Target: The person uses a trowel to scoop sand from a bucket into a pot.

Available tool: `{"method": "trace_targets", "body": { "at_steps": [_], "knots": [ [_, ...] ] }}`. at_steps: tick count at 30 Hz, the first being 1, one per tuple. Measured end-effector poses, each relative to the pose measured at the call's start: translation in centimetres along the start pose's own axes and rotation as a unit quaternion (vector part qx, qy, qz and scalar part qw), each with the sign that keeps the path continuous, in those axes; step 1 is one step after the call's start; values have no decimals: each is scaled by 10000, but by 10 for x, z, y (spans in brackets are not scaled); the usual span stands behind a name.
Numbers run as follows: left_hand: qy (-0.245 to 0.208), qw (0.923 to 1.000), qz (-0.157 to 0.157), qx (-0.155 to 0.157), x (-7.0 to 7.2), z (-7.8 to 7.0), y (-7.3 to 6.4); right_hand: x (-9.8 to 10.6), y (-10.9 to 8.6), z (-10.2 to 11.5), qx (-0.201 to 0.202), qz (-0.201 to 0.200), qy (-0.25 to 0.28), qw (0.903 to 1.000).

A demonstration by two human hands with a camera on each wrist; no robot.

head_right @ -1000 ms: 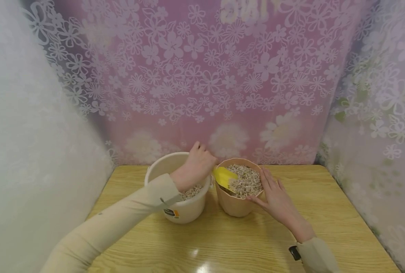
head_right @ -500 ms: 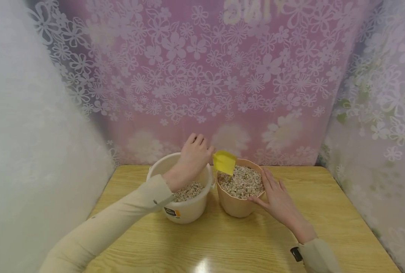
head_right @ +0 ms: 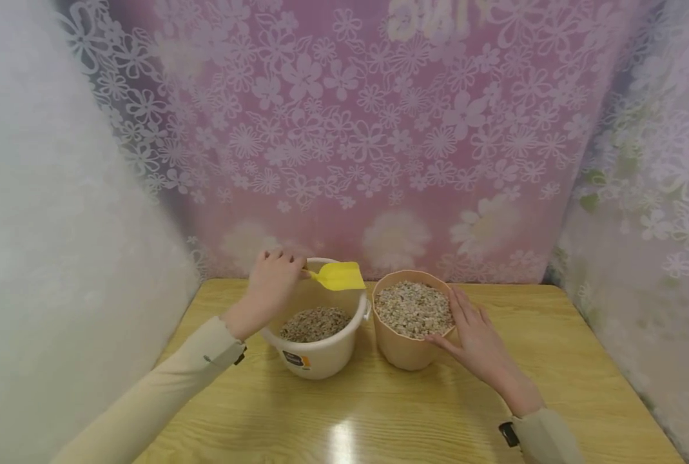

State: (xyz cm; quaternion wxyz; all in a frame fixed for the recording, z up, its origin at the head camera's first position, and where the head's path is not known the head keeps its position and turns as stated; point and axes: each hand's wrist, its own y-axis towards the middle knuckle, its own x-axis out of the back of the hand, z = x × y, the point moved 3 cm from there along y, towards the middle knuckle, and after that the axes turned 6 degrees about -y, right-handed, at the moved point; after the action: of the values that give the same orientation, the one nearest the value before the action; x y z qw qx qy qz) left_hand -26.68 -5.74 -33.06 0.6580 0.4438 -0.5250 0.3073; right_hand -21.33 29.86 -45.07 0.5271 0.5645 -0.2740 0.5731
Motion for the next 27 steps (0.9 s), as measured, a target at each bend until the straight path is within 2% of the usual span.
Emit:
{"method": "trace_targets", "body": {
  "at_steps": [2,3,6,9,12,19,24,27],
  "knots": [
    [0,9998,-22,188,-5,10,-6,1,1,3,59,-6,-80,10000],
    [169,9994,-22,302,-7,15,-8,2,2,5,100,11,-136,9999],
    [356,9984,38,439,-13,25,-15,3,6,17,245,40,-308,9992],
    [604,9975,33,361,-18,31,-21,3,15,35,451,46,-367,9983],
    [1038,9943,156,172,-24,34,-24,3,28,57,670,24,-280,9974],
    [2311,9706,617,-283,-36,23,-20,-8,57,101,1148,-115,-216,9931],
    [3033,9481,918,-275,-44,12,-15,-19,67,122,1286,63,-55,9917],
    [3290,9365,1198,-202,-46,6,-15,-26,70,127,1374,79,-103,9904]
  ]
}}
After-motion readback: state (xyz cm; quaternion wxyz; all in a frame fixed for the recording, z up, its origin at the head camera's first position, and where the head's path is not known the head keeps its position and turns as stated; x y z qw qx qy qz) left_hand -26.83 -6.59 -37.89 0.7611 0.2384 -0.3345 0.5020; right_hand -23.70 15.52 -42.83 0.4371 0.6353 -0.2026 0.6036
